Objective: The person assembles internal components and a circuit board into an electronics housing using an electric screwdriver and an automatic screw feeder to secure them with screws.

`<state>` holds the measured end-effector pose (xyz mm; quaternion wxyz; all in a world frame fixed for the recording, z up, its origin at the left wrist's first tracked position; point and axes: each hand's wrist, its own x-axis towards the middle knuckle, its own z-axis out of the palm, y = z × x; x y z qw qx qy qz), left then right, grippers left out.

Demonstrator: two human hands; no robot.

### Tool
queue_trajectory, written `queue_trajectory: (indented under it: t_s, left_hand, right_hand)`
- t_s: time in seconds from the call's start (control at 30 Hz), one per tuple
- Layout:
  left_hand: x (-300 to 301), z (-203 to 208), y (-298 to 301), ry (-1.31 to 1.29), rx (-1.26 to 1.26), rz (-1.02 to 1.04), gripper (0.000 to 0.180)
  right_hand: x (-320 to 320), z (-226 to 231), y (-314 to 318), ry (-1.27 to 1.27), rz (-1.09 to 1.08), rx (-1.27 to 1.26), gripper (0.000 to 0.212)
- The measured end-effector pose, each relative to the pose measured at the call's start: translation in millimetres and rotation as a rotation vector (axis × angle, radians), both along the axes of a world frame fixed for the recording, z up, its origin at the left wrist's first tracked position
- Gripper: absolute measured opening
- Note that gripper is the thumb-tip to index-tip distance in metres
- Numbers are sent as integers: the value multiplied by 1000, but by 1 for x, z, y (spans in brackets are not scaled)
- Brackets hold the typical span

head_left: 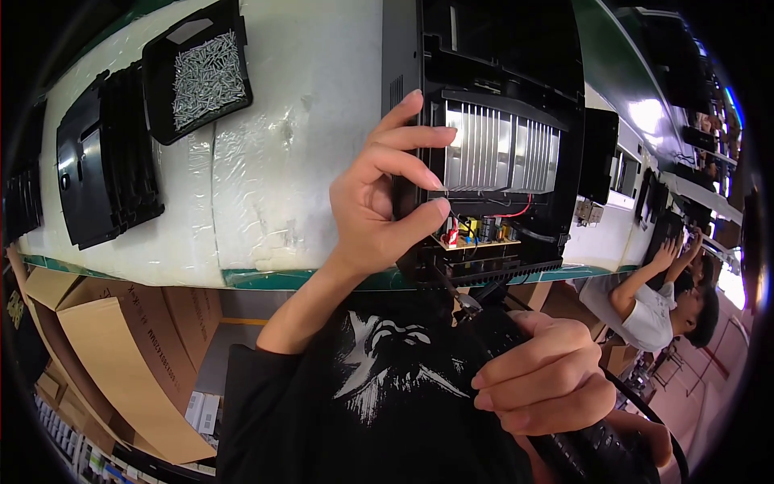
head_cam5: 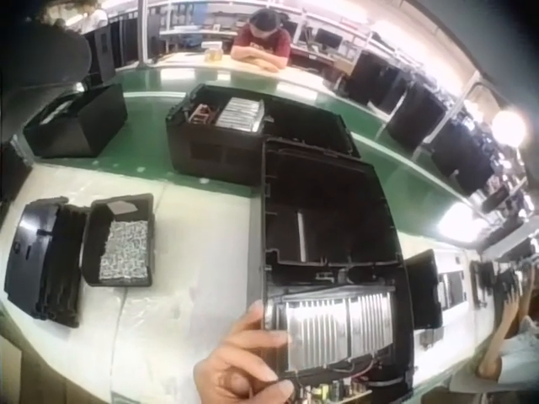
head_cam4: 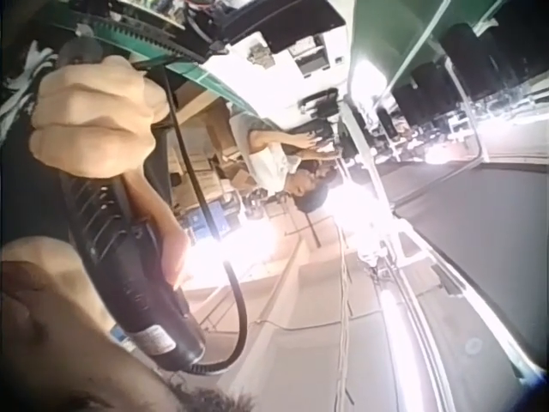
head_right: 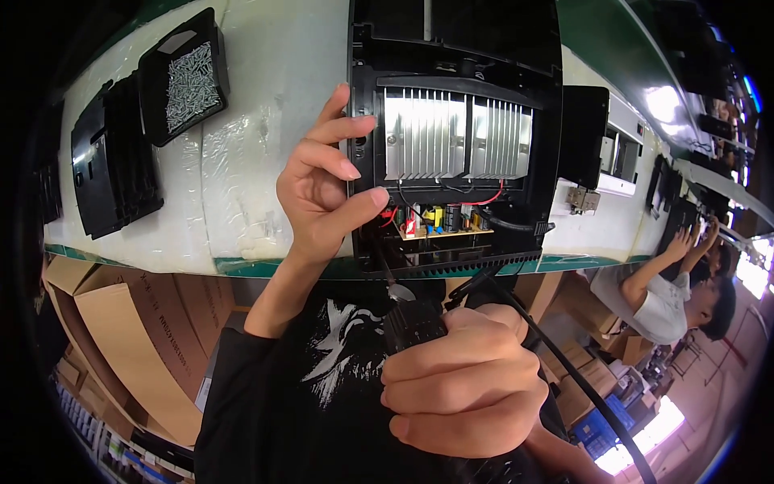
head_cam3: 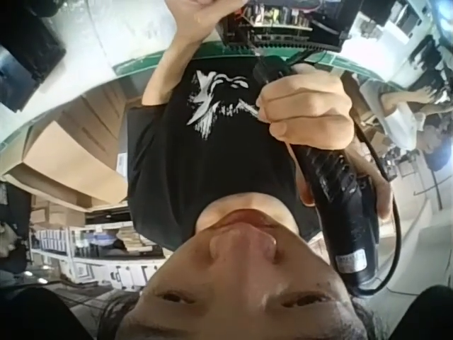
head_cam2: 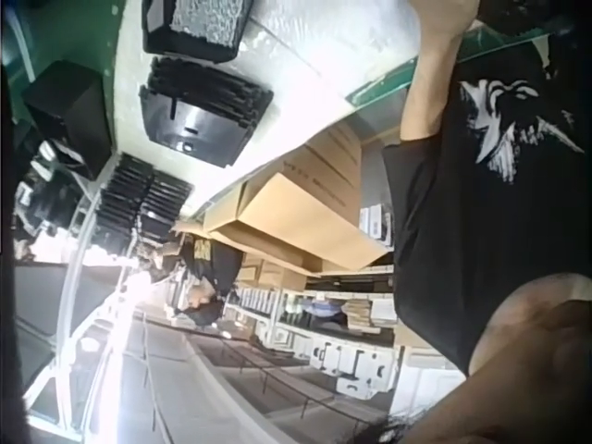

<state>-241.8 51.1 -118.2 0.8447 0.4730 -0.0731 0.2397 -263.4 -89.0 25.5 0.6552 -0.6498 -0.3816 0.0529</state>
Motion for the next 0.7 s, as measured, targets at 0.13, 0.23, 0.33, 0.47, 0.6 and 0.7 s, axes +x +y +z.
queue_trajectory:
  t_s: [0.13, 0.23, 0.33, 0.47, 0.6, 0.7]
  left_hand:
    - [1, -1, 1, -11, 99, 36, 21]
    - [2, -1, 2, -16, 142, 42, 20]
    - [2, -3, 2, -21, 160, 43, 20]
    - [4, 0, 2, -15, 159, 49, 19]
    - [3, 3, -4, 2, 222, 155, 20]
    - [3, 9, -6, 35, 172, 235, 18]
  right_hand:
    - [-1, -1, 0, 0, -28, 9, 9]
    - [1, -3, -1, -13, -33, 47, 9]
    - [1, -4, 0, -23, -57, 94, 9]
    - [4, -6, 1, 20, -46, 41, 9]
    - [2, -8, 9, -9, -36, 39, 8]
    - [13, -6, 14, -20, 92, 35, 6]
